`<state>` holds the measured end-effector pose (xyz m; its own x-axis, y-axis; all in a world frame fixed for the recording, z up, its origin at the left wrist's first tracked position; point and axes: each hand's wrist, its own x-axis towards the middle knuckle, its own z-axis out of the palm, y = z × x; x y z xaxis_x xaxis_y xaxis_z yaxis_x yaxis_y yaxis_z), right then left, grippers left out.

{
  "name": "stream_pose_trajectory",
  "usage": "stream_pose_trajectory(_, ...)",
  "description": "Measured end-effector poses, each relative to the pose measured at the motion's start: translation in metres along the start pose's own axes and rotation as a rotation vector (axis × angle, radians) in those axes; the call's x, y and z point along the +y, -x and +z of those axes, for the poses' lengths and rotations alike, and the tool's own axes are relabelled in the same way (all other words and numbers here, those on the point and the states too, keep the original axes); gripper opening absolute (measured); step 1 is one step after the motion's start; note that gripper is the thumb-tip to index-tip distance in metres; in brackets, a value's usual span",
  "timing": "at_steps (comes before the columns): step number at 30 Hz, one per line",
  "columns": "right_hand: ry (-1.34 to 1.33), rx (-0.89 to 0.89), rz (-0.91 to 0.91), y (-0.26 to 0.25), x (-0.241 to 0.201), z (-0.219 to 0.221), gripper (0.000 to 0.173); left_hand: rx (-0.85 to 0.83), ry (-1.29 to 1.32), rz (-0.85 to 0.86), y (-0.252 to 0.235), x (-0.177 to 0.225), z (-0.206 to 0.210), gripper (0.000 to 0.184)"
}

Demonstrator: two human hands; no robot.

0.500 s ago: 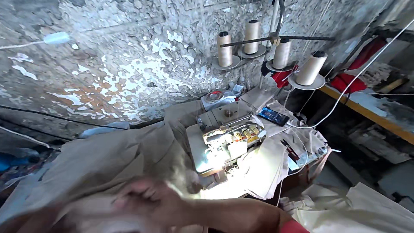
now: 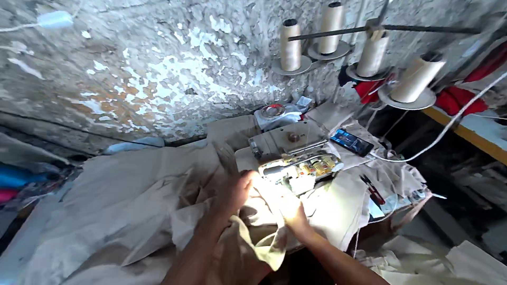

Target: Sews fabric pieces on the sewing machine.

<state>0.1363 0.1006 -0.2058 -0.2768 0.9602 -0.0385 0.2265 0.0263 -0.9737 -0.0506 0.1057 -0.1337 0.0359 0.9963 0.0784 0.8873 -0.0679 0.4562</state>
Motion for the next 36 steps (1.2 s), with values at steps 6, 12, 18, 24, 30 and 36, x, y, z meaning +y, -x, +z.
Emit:
stream_pose_trajectory(6,0.193,-0.022,0.090,0.001,0.006,-0.006,0.024,-0.171,0.064,-0.143,-0.011,-0.004,0.012,0.019)
stream_pose_trajectory(12,0.113,0.046,-0.198,0.006,0.038,-0.006,0.025,-0.308,0.005,-0.198,-0.013,0.012,0.009,0.018)
stream_pose_trajectory(18,0.157,-0.020,-0.165,0.007,0.035,-0.011,0.026,-0.258,0.022,-0.190,-0.015,0.003,0.016,0.021)
stream_pose_trajectory(24,0.264,0.051,-0.262,0.012,0.037,-0.011,0.022,-0.098,0.084,-0.045,-0.007,-0.013,0.026,0.015)
stream_pose_trajectory(30,0.300,0.139,-0.442,0.012,0.052,-0.006,0.018,-0.177,-0.028,-0.157,-0.008,-0.002,0.021,0.022)
stream_pose_trajectory(36,0.378,0.132,-0.529,0.015,0.049,-0.011,0.018,-0.311,-0.059,-0.280,-0.014,0.008,0.015,0.023)
